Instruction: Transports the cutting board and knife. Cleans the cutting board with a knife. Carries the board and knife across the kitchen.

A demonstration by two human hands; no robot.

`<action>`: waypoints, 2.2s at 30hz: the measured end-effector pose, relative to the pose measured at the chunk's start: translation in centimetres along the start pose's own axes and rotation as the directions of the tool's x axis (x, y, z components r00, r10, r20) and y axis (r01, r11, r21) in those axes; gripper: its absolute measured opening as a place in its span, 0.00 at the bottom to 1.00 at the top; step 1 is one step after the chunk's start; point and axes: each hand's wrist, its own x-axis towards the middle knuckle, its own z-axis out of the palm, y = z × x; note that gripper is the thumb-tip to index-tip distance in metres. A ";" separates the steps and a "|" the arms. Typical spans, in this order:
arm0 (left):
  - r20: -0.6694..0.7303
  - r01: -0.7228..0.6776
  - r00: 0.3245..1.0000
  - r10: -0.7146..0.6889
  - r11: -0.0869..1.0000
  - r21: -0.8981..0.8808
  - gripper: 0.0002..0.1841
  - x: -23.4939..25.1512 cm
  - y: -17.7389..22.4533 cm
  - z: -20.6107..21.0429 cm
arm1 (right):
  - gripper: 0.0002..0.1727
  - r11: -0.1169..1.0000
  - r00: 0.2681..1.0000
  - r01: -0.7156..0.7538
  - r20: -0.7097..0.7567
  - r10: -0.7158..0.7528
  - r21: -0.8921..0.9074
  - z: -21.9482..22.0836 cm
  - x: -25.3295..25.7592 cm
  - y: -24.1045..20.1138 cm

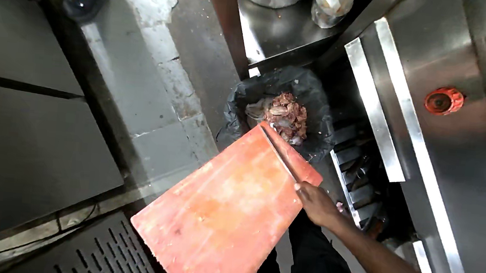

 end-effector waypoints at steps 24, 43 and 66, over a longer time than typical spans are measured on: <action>-0.124 0.015 0.992 -0.013 1.000 0.021 0.11 0.6 -0.4 0.5 | 0.22 0.976 0.985 0.163 -0.042 -0.170 -0.145 3.2 -0.5 1.6; -0.132 0.032 0.991 -0.035 0.999 -0.023 0.10 1.2 -1.3 0.2 | 0.29 0.993 0.964 -0.019 -0.265 -0.014 -0.121 -2.0 5.4 0.6; -0.100 0.040 0.994 -0.037 0.999 0.029 0.10 1.2 -1.2 0.8 | 0.30 0.988 0.978 -0.021 -0.208 -0.011 -0.153 -2.2 4.7 -2.8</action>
